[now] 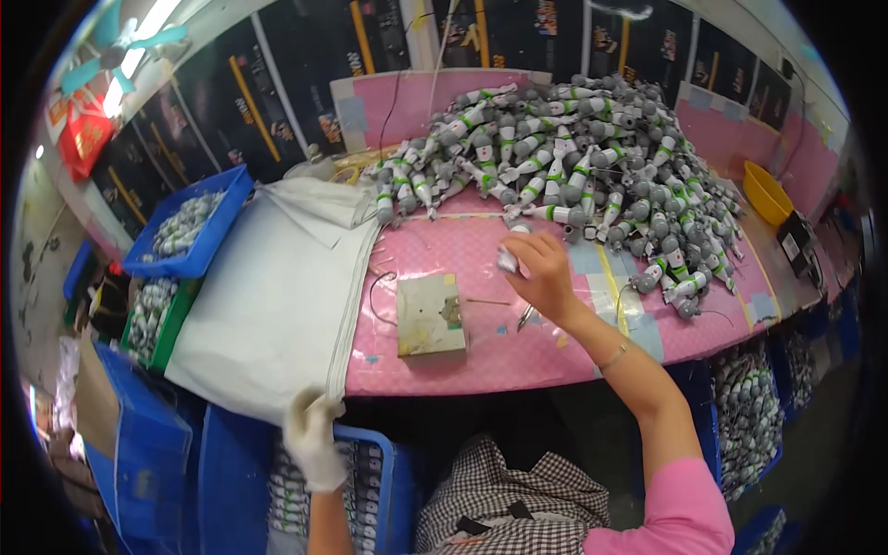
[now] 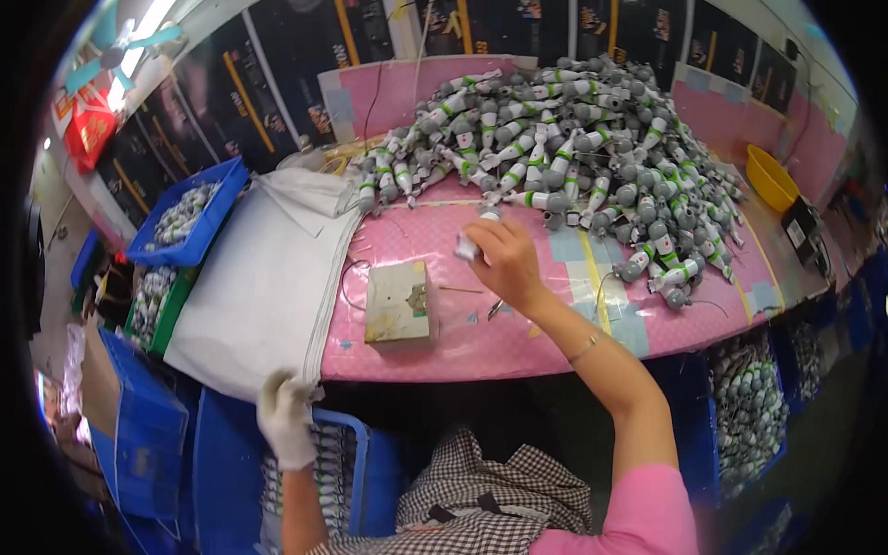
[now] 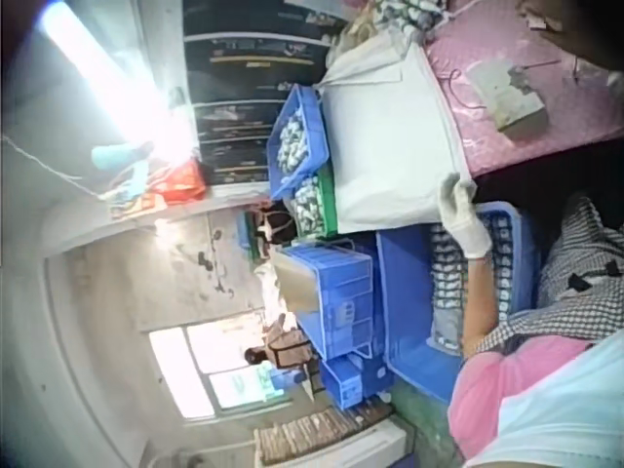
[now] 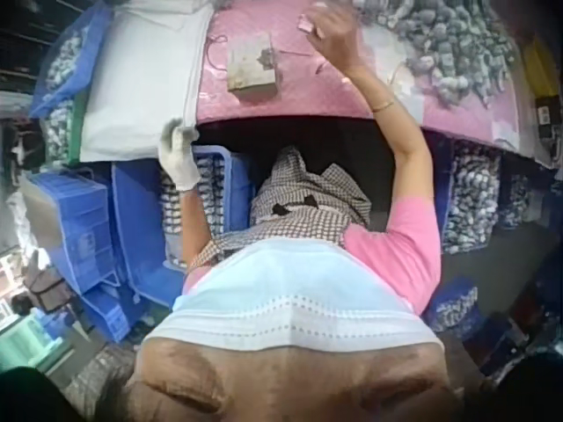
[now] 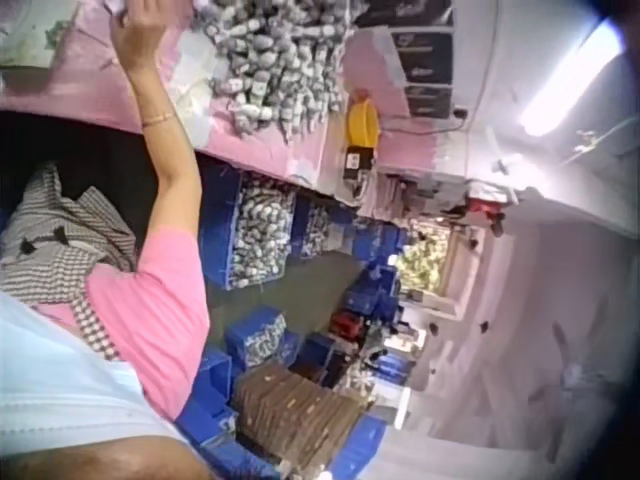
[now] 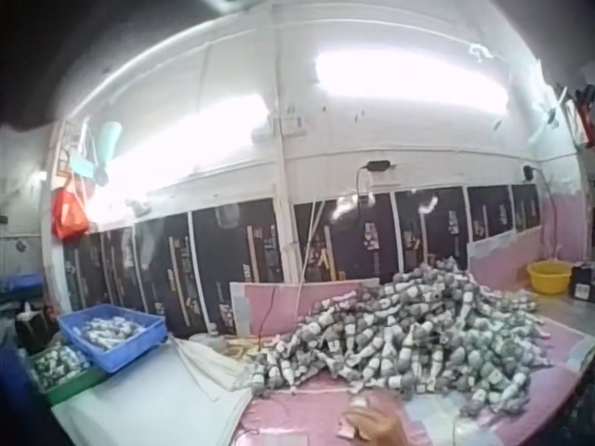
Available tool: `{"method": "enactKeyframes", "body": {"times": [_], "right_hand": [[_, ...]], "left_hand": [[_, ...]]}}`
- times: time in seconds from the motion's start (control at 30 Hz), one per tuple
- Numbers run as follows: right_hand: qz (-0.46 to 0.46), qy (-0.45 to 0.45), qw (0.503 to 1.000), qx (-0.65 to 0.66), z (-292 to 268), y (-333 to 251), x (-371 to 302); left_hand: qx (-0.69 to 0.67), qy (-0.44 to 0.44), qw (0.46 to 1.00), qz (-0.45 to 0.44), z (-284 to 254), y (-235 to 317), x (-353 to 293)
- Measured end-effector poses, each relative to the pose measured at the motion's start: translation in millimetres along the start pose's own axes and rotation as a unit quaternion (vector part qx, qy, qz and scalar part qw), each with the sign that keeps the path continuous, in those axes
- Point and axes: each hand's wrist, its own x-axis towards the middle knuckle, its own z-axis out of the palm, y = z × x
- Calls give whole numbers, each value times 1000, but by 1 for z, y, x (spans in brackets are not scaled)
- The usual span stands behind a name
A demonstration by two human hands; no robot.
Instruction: Wiping small toy figures and placing them into a blue storage crate.
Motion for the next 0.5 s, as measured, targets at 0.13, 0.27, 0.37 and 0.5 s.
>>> {"method": "enactKeyframes", "body": {"times": [0.13, 0.27, 0.37, 0.5], "right_hand": [[-71, -6, 992, 100, -37, -48, -25], [-65, -23, 987, 142, -49, -87, -34], [46, 2, 986, 161, -39, -78, -60], [478, -188, 596, 618, -38, -77, -71]], "left_hand": [[-323, -345, 858, -201, 109, 13, 29], [-424, -302, 824, -221, 164, 20, 39], [-430, -225, 857, -174, 167, 17, 43], [-463, -126, 860, -175, 165, 22, 40]]}}
